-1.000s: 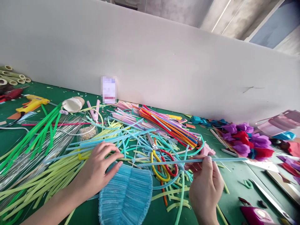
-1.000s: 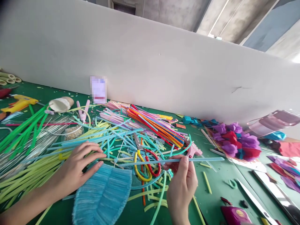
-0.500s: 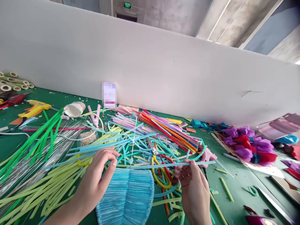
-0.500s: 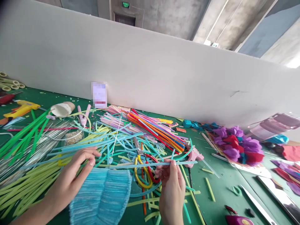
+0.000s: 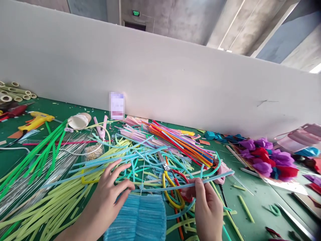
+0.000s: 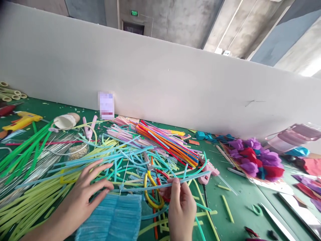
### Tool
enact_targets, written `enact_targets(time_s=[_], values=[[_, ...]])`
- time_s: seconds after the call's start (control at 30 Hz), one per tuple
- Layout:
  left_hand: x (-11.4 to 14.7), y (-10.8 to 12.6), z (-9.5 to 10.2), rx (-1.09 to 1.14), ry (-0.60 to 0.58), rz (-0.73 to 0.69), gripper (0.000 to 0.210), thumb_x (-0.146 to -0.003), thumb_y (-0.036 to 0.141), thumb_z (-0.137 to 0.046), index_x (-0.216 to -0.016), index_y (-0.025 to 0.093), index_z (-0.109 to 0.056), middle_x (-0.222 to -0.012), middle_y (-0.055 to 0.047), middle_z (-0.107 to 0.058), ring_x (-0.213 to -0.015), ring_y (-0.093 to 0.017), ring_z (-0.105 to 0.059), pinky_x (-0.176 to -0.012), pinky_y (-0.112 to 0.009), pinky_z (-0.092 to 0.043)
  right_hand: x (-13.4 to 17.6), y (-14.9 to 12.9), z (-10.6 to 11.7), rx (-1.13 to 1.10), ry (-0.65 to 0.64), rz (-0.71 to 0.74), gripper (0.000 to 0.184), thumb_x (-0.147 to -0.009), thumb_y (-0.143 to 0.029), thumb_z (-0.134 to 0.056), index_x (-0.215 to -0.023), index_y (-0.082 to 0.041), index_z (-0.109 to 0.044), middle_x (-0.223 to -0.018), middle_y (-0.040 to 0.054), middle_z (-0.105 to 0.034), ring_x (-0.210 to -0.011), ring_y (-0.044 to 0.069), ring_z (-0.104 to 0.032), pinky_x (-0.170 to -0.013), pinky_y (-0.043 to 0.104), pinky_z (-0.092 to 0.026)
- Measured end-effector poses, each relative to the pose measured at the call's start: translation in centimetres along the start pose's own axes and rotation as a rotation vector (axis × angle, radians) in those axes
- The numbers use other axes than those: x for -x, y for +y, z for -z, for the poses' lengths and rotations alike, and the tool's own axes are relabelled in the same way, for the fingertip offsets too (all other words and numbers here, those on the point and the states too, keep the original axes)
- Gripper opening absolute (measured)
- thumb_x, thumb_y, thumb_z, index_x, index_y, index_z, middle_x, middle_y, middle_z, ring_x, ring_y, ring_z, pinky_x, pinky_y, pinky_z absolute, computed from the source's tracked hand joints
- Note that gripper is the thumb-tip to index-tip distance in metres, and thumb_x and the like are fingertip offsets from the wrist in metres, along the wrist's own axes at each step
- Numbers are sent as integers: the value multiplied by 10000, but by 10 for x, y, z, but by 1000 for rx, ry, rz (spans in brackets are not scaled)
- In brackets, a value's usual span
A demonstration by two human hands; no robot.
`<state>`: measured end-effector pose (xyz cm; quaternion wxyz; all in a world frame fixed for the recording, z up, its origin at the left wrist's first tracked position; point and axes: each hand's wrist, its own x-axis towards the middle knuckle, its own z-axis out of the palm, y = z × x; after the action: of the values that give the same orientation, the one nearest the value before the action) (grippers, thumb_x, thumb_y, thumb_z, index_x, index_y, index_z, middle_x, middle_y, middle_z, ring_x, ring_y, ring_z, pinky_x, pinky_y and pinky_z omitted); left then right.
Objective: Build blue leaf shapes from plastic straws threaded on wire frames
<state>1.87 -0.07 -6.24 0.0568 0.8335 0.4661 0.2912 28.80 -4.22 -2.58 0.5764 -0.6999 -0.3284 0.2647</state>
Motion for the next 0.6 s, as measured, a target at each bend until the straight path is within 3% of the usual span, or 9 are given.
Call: enact_targets(time_s=[0.17, 0.37, 0.6], values=[[-7, 1, 3, -72, -96, -53, 177, -931, 220, -586, -831, 276, -721, -1377, -41, -610, -1424, -388, -324, -1002, -607, -482, -1, 7, 2, 3, -6, -4, 534, -773, -708, -642, -822, -176, -643, -596, 32, -690, -545, 207, -649, -524, 282, -541], [-20, 9, 8, -126, -193, -133, 194, -903, 125, -567, -743, 208, -640, -1275, -109, -663, -1398, -412, -390, -1015, -679, -448, -2, 12, 2, 21, -36, 52, 512, -795, -694, -630, -817, -182, -637, -603, 42, -688, -545, 212, -648, -508, 282, -538], [-15, 1, 12, -212, -137, -348, 173, -922, 97, -475, -894, 184, -622, -1152, -133, -645, -1374, -372, -412, -1113, -665, -326, 1, 10, 1, 41, -71, 117, 516, -843, -690, -572, -810, -179, -634, -559, 36, -662, -503, 198, -623, -483, 272, -510]])
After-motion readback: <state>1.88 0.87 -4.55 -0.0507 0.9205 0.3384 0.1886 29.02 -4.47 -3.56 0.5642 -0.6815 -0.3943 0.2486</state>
